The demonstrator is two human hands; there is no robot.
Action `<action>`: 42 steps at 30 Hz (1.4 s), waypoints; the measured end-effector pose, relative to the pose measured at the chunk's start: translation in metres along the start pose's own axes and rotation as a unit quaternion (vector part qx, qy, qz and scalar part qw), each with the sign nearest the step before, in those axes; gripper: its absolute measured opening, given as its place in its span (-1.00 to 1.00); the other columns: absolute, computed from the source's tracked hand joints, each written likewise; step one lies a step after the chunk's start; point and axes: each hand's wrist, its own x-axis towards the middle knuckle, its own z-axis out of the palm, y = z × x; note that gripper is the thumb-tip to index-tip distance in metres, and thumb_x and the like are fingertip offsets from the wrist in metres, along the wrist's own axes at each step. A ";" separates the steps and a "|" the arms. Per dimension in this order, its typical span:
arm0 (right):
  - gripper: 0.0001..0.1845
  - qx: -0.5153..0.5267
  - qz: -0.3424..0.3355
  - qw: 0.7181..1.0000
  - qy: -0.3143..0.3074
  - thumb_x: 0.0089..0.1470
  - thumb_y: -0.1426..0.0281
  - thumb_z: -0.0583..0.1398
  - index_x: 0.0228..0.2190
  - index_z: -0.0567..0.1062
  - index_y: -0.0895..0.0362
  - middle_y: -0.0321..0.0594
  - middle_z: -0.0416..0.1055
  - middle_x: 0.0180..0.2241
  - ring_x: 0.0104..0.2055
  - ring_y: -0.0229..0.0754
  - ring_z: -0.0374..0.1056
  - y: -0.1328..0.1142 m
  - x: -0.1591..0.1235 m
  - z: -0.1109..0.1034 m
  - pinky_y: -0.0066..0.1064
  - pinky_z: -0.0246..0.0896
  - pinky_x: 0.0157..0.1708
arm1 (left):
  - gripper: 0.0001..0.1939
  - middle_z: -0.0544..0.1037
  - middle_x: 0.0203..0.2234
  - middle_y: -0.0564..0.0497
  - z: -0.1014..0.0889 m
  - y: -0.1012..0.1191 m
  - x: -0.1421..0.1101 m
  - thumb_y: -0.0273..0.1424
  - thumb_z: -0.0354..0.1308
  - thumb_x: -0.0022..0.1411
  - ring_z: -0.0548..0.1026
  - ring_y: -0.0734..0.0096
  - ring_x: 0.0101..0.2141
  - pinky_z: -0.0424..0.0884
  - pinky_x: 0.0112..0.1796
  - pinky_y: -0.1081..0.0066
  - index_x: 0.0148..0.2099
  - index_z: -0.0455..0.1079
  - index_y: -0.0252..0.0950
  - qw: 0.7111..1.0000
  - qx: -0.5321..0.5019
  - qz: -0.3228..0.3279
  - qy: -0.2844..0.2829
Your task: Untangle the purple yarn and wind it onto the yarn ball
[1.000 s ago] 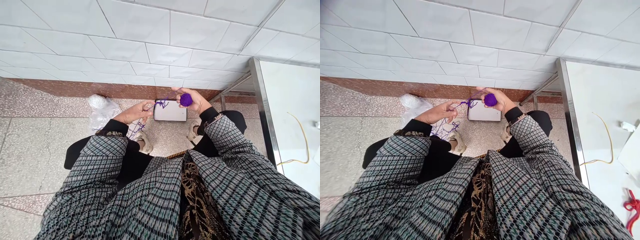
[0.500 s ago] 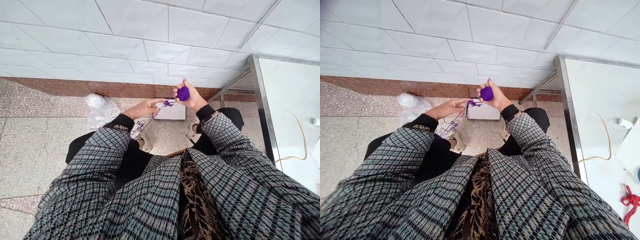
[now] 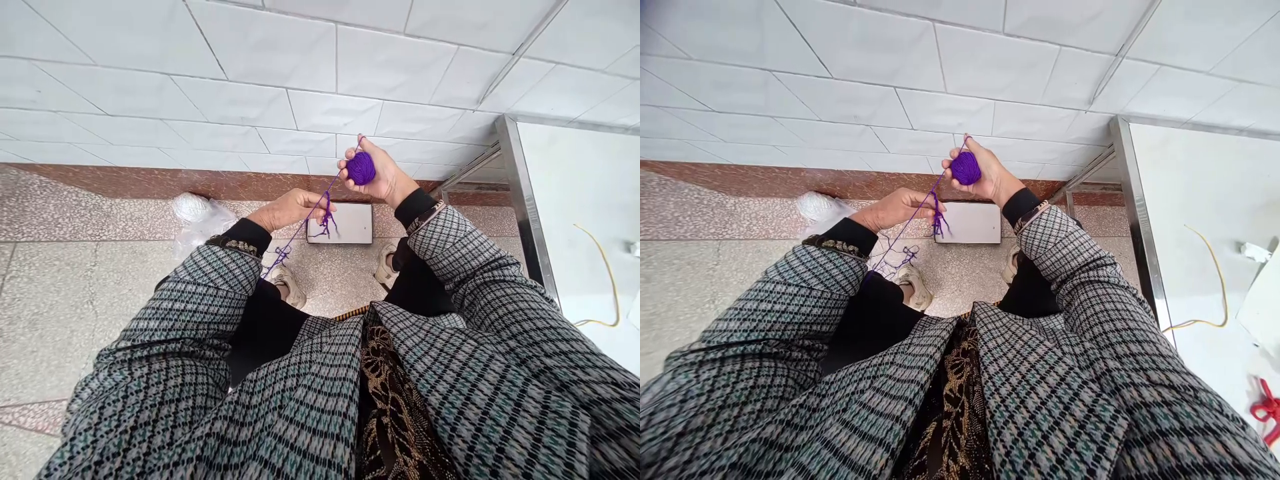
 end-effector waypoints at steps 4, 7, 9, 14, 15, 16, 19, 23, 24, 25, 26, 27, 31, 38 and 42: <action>-0.40 -0.039 -0.037 0.999 -0.007 0.55 -0.14 0.18 -0.33 0.21 0.04 -0.31 0.36 -0.48 -0.45 -0.27 0.34 -0.004 -0.002 0.000 -0.57 0.27 -0.54 | -0.77 0.75 -0.30 -0.07 0.000 -0.005 -0.001 -0.24 0.52 0.12 0.64 0.31 -0.34 0.63 -0.14 0.27 -0.20 0.75 -0.24 0.999 -0.012 -0.013 0.030; -0.39 -0.086 -0.074 0.993 -0.019 0.51 -0.11 0.25 -0.37 0.20 0.04 -0.29 0.36 -0.47 -0.42 -0.24 0.35 -0.007 -0.006 -0.001 -0.54 0.29 -0.52 | -0.74 0.73 -0.33 -0.07 0.001 -0.008 -0.003 -0.26 0.56 0.07 0.62 0.33 -0.41 0.61 -0.24 0.30 -0.22 0.71 -0.27 0.997 -0.032 -0.037 0.054; -0.37 -0.113 -0.092 0.989 -0.022 0.50 -0.10 0.27 -0.39 0.19 0.04 -0.28 0.36 -0.47 -0.41 -0.22 0.35 -0.008 -0.008 -0.002 -0.53 0.30 -0.51 | -0.70 0.69 -0.40 -0.07 0.002 -0.009 -0.005 -0.26 0.59 0.04 0.59 0.33 -0.46 0.58 -0.31 0.31 -0.26 0.64 -0.30 0.994 -0.052 -0.044 0.082; -0.33 -0.141 -0.096 0.985 -0.014 0.49 -0.19 0.23 -0.40 0.21 0.05 -0.30 0.35 -0.50 -0.45 -0.25 0.35 -0.004 -0.009 -0.006 -0.53 0.30 -0.51 | -0.72 0.58 -0.53 -0.01 0.004 -0.011 -0.013 -0.32 0.54 0.01 0.51 0.36 -0.56 0.47 -0.44 0.36 -0.35 0.51 -0.29 0.983 -0.073 -0.023 0.166; -0.32 -0.153 -0.090 0.984 -0.016 0.49 -0.21 0.22 -0.40 0.22 0.05 -0.31 0.35 -0.51 -0.46 -0.25 0.35 -0.003 -0.008 -0.008 -0.53 0.29 -0.51 | -0.76 0.53 -0.59 0.04 0.004 -0.011 -0.014 -0.36 0.50 0.04 0.46 0.38 -0.60 0.40 -0.48 0.39 -0.37 0.49 -0.28 0.980 -0.058 -0.027 0.189; -0.31 -0.170 -0.084 0.982 -0.022 0.48 -0.22 0.23 -0.41 0.23 0.05 -0.31 0.35 -0.53 -0.48 -0.25 0.35 -0.002 -0.008 -0.010 -0.52 0.28 -0.52 | -0.80 0.47 -0.64 0.08 0.004 -0.010 -0.014 -0.40 0.45 0.06 0.40 0.40 -0.63 0.32 -0.53 0.42 -0.38 0.47 -0.26 0.975 -0.037 -0.035 0.215; -0.34 -0.238 -0.066 0.968 -0.051 0.49 -0.18 0.25 -0.41 0.34 0.08 -0.30 0.39 -0.55 -0.53 -0.26 0.35 -0.001 -0.011 -0.016 -0.50 0.22 -0.55 | -0.82 0.36 -0.71 0.16 0.003 -0.008 -0.013 -0.53 0.33 0.13 0.32 0.44 -0.68 0.18 -0.56 0.44 -0.38 0.38 -0.22 0.954 0.023 -0.053 0.293; -0.56 -0.358 -0.029 0.931 -0.059 0.60 0.18 0.21 -0.31 0.57 0.20 -0.26 0.46 -0.59 -0.61 -0.28 0.28 0.003 -0.013 -0.018 -0.48 0.09 -0.58 | -0.74 0.45 -0.59 0.12 0.002 -0.002 -0.011 -0.64 0.28 0.13 0.40 0.47 -0.57 0.32 -0.45 0.45 -0.39 0.31 -0.22 0.941 0.038 -0.021 0.336; -0.61 -0.378 -0.017 0.924 -0.051 0.61 0.29 0.19 -0.28 0.60 0.22 -0.25 0.47 -0.59 -0.61 -0.28 0.27 0.006 -0.012 -0.017 -0.47 0.09 -0.57 | -0.74 0.47 -0.56 0.11 0.003 -0.001 -0.011 -0.65 0.29 0.12 0.43 0.46 -0.53 0.36 -0.41 0.45 -0.39 0.31 -0.23 0.941 0.037 -0.011 0.337; -0.65 -0.389 -0.010 0.920 -0.040 0.60 0.39 0.16 -0.26 0.61 0.24 -0.25 0.48 -0.60 -0.60 -0.28 0.29 0.011 -0.011 -0.014 -0.48 0.10 -0.55 | -0.74 0.48 -0.54 0.10 0.003 0.000 -0.010 -0.66 0.30 0.12 0.46 0.45 -0.50 0.39 -0.38 0.44 -0.37 0.32 -0.23 0.941 0.037 -0.002 0.336; -0.68 -0.394 -0.007 0.919 -0.030 0.58 0.47 0.14 -0.24 0.62 0.24 -0.26 0.49 -0.60 -0.58 -0.28 0.31 0.017 -0.008 -0.010 -0.48 0.12 -0.52 | -0.74 0.48 -0.52 0.10 0.004 0.001 -0.010 -0.65 0.31 0.12 0.47 0.43 -0.48 0.42 -0.35 0.43 -0.36 0.33 -0.24 0.942 0.036 0.006 0.333; -0.70 -0.397 -0.009 0.918 -0.023 0.56 0.53 0.14 -0.24 0.62 0.24 -0.27 0.50 -0.59 -0.56 -0.29 0.33 0.023 -0.006 -0.006 -0.49 0.13 -0.49 | -0.75 0.48 -0.51 0.11 0.005 0.002 -0.009 -0.64 0.32 0.12 0.48 0.42 -0.47 0.44 -0.33 0.41 -0.34 0.34 -0.24 0.943 0.036 0.014 0.329; -0.78 -0.409 -0.054 0.911 -0.017 0.45 0.61 0.24 -0.28 0.63 0.23 -0.34 0.50 -0.55 -0.48 -0.32 0.35 0.049 0.007 0.006 -0.51 0.15 -0.42 | -0.76 0.49 -0.45 0.11 0.010 0.003 -0.006 -0.62 0.34 0.08 0.49 0.42 -0.39 0.48 -0.25 0.40 -0.27 0.39 -0.25 0.946 0.033 0.046 0.321; -0.76 -0.398 -0.126 0.908 -0.013 0.30 0.62 0.31 -0.43 0.59 0.21 -0.38 0.44 -0.54 -0.46 -0.37 0.26 0.065 0.022 0.004 -0.49 0.11 -0.36 | -0.71 0.53 -0.38 0.05 0.016 0.006 -0.007 -0.45 0.46 0.01 0.49 0.38 -0.31 0.49 -0.20 0.39 -0.22 0.46 -0.26 0.961 0.001 0.065 0.269; -0.75 -0.382 -0.124 0.916 -0.020 0.22 0.65 0.32 -0.47 0.55 0.19 -0.37 0.45 -0.53 -0.47 -0.36 0.25 0.066 0.022 0.001 -0.50 0.10 -0.37 | -0.56 0.55 -0.35 0.03 0.016 0.012 -0.011 -0.28 0.60 -0.03 0.50 0.34 -0.28 0.52 -0.17 0.34 -0.21 0.44 -0.24 0.969 -0.015 0.057 0.241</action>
